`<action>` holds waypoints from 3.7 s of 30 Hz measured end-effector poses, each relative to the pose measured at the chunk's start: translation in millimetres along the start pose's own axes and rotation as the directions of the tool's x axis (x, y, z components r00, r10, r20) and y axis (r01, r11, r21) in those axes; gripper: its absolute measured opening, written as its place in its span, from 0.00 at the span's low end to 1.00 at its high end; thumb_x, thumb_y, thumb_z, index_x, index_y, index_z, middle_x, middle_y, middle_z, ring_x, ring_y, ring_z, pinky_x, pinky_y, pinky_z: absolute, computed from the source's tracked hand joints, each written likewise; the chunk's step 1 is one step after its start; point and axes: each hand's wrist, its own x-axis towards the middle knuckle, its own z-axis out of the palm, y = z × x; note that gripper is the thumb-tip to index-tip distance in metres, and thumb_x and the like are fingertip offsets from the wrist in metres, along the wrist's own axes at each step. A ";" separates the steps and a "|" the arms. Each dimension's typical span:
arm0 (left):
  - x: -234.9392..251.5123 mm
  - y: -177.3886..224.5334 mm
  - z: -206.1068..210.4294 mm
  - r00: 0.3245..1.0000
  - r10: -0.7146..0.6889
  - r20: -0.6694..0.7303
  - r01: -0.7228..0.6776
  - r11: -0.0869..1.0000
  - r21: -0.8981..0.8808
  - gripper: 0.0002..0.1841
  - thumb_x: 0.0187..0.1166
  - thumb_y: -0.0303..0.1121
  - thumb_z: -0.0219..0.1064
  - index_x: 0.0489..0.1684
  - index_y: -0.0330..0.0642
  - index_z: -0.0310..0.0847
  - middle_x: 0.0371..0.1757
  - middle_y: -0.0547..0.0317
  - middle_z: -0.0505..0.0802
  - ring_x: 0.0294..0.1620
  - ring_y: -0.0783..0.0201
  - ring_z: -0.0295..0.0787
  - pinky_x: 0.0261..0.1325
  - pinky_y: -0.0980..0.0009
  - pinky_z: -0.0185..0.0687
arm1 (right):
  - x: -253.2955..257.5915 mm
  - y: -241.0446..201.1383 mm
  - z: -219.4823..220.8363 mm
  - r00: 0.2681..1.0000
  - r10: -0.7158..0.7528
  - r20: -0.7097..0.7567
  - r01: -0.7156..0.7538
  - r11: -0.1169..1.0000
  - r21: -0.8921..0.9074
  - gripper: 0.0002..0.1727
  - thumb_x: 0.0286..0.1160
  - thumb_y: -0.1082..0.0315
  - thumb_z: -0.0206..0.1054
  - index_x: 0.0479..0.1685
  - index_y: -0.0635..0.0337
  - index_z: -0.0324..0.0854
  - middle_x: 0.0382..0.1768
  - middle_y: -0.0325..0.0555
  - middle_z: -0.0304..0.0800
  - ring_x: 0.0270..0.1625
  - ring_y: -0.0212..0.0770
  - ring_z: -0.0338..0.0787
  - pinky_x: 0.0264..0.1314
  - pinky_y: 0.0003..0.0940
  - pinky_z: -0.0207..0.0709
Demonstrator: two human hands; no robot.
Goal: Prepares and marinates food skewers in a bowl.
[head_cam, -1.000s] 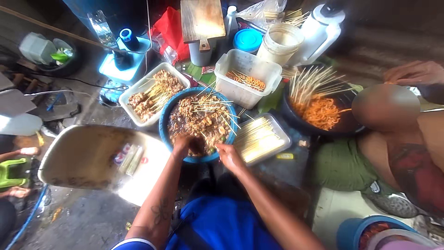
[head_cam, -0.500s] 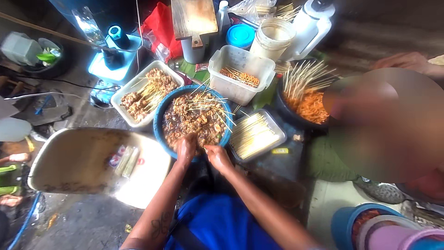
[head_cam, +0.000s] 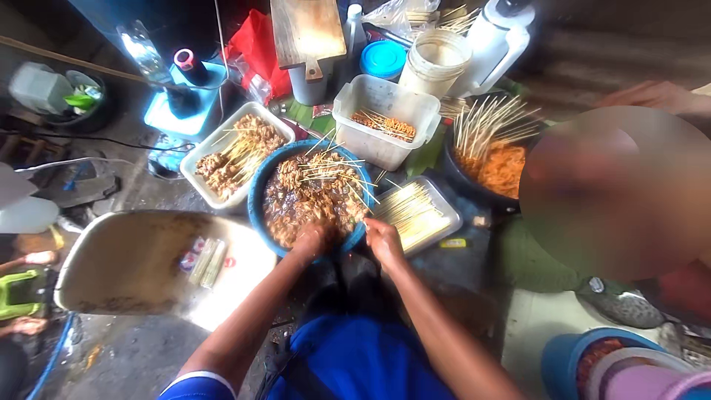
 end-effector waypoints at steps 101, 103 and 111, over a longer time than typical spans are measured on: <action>44.9 32.4 -0.9 0.931 -0.148 -0.334 -0.029 0.882 -0.470 0.16 0.87 0.26 0.58 0.67 0.30 0.82 0.63 0.38 0.90 0.63 0.46 0.90 0.71 0.48 0.81 | -4.0 -8.1 1.2 1.000 -0.002 -0.030 -0.003 0.984 -0.176 0.20 0.92 0.72 0.50 0.73 0.67 0.82 0.63 0.68 0.88 0.66 0.63 0.88 0.74 0.61 0.75; 65.0 44.2 5.1 0.940 -0.168 -0.296 0.045 0.923 -0.382 0.15 0.88 0.29 0.59 0.64 0.32 0.85 0.65 0.37 0.89 0.68 0.42 0.87 0.74 0.45 0.78 | -0.4 -2.8 -13.4 0.992 0.045 -0.120 -0.062 0.988 -0.143 0.21 0.92 0.72 0.50 0.74 0.66 0.82 0.56 0.67 0.90 0.55 0.60 0.89 0.65 0.58 0.77; 78.3 37.6 9.0 0.944 -0.311 -0.110 0.246 0.888 -0.389 0.16 0.86 0.33 0.62 0.65 0.37 0.86 0.61 0.37 0.92 0.66 0.39 0.88 0.71 0.37 0.77 | -7.8 9.9 -23.7 0.998 0.046 -0.050 -0.054 0.986 -0.158 0.20 0.92 0.73 0.52 0.72 0.64 0.83 0.42 0.60 0.91 0.40 0.51 0.87 0.54 0.50 0.81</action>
